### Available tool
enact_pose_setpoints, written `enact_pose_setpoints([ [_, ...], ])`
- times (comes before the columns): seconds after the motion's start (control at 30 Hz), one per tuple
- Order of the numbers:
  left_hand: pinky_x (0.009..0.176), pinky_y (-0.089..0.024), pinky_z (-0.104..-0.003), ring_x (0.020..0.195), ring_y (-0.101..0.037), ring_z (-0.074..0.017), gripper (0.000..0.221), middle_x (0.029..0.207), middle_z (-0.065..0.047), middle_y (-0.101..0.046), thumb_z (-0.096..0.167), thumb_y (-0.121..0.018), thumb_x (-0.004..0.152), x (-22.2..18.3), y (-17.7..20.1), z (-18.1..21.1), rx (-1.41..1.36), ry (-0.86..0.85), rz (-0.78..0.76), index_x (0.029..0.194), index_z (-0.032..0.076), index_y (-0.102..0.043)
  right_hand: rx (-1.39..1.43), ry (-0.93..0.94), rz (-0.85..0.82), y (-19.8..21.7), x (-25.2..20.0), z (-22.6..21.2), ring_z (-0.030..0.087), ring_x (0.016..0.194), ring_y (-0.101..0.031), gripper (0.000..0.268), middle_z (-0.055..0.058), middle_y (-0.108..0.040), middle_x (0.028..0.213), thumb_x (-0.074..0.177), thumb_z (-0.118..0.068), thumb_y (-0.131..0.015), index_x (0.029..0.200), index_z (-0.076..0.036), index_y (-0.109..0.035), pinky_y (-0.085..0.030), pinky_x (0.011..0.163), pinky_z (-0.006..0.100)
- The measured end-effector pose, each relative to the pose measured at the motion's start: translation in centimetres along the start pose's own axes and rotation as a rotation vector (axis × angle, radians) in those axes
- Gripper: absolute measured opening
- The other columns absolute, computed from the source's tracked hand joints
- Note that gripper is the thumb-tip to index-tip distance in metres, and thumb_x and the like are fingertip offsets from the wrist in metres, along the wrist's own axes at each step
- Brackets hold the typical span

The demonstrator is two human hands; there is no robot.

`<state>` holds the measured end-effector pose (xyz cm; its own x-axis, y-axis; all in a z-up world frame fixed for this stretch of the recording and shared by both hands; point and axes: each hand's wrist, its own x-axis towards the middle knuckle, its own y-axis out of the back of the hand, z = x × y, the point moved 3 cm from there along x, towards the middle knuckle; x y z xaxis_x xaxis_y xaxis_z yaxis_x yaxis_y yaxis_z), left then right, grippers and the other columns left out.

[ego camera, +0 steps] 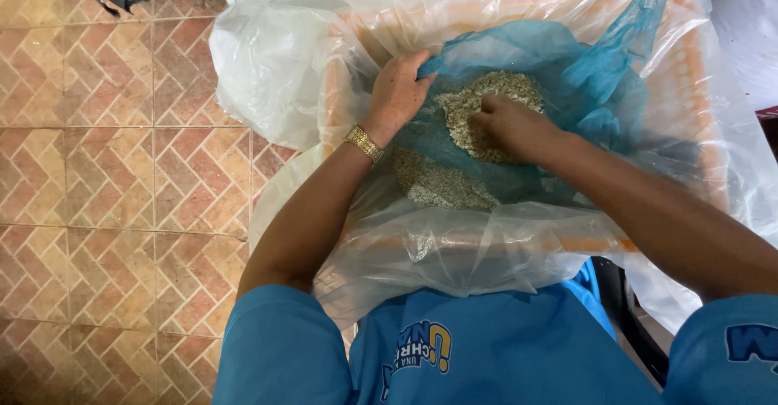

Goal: Sifting or sorting grains using a blue mesh bag over a plastic-lined container to separate particles.

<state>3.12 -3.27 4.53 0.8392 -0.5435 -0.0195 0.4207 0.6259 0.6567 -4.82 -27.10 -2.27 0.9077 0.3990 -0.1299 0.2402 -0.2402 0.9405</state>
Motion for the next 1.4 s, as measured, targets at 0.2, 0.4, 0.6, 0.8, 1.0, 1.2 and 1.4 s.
enact_pose_setpoints([
  [0.2, 0.081, -0.058, -0.056, 0.109, -0.067, -0.0457, 0.026, 0.106, -0.025, -0.069, 0.018, -0.056, 0.104, -0.7, 0.8, 2.0, -0.009, 0.011, -0.022, 0.123, 0.001, -0.062, -0.173, -0.089, -0.004, -4.0, 0.4, 3.9, 0.034, 0.096, -0.072, 0.016, 0.011, -0.068, 0.107, 0.097, -0.023, -0.073, 0.109, -0.013, -0.073, -0.062, 0.07, 0.047],
  [0.4, 0.088, -0.059, -0.037, 0.101, -0.073, -0.0229, 0.031, 0.118, -0.008, -0.076, 0.011, -0.072, 0.092, 0.4, -1.2, -1.1, 0.051, -0.079, 0.109, 0.122, 0.008, -0.069, 0.075, 0.042, 0.172, 2.0, -0.1, 1.6, 0.035, 0.075, -0.062, 0.036, 0.013, -0.06, 0.076, 0.109, -0.008, -0.069, 0.075, -0.005, -0.059, -0.049, 0.063, 0.049],
  [0.6, 0.079, -0.061, -0.037, 0.09, -0.075, -0.0211, 0.032, 0.118, -0.009, -0.075, 0.013, -0.069, 0.094, 0.4, -0.9, -1.0, 0.058, -0.044, 0.09, 0.125, 0.007, -0.068, 0.294, -0.105, 0.135, 2.9, -0.3, 1.4, 0.044, 0.081, -0.063, 0.009, 0.021, -0.067, 0.097, 0.106, -0.003, -0.068, 0.11, -0.007, -0.061, -0.047, 0.06, 0.059],
  [0.8, 0.075, -0.061, -0.032, 0.07, -0.072, -0.0122, 0.025, 0.115, -0.005, -0.077, 0.011, -0.07, 0.093, 0.2, -0.7, -0.4, 0.041, -0.043, 0.087, 0.118, 0.007, -0.071, -0.019, -0.15, 0.045, 1.3, 0.3, 2.3, 0.038, 0.092, -0.068, 0.026, 0.01, -0.072, 0.105, 0.103, -0.037, -0.07, 0.105, -0.012, -0.074, -0.05, 0.059, 0.052],
  [1.0, 0.091, -0.06, -0.038, 0.107, -0.072, -0.0243, 0.027, 0.121, -0.009, -0.074, 0.013, -0.07, 0.093, 0.3, -0.9, -0.8, 0.065, -0.057, 0.091, 0.119, 0.007, -0.07, 0.043, -0.464, -0.568, 3.8, -0.7, -4.9, 0.035, 0.106, -0.069, 0.055, 0.01, -0.07, 0.125, 0.086, -0.039, -0.084, 0.126, -0.015, -0.054, -0.055, 0.073, 0.048],
  [1.2, 0.1, -0.055, -0.041, 0.119, -0.066, -0.0275, 0.032, 0.129, -0.008, -0.071, 0.013, -0.069, 0.094, 0.3, -1.0, -1.0, 0.054, -0.021, 0.085, 0.126, 0.01, -0.068, 0.251, -0.233, -0.297, 3.0, -0.8, -4.1, 0.03, 0.092, -0.074, 0.021, 0.018, -0.075, 0.103, 0.095, 0.009, -0.064, 0.107, -0.006, -0.07, -0.064, 0.088, 0.041],
  [1.4, 0.098, -0.057, -0.039, 0.109, -0.071, -0.0238, 0.035, 0.127, -0.007, -0.073, 0.014, -0.07, 0.094, 0.2, -0.9, -0.8, 0.058, -0.019, 0.082, 0.128, 0.012, -0.067, 0.237, -0.211, -0.08, 3.0, -0.1, 1.4, 0.037, 0.079, -0.063, 0.016, 0.016, -0.067, 0.088, 0.105, -0.008, -0.064, 0.09, -0.008, -0.061, -0.042, 0.062, 0.049],
])
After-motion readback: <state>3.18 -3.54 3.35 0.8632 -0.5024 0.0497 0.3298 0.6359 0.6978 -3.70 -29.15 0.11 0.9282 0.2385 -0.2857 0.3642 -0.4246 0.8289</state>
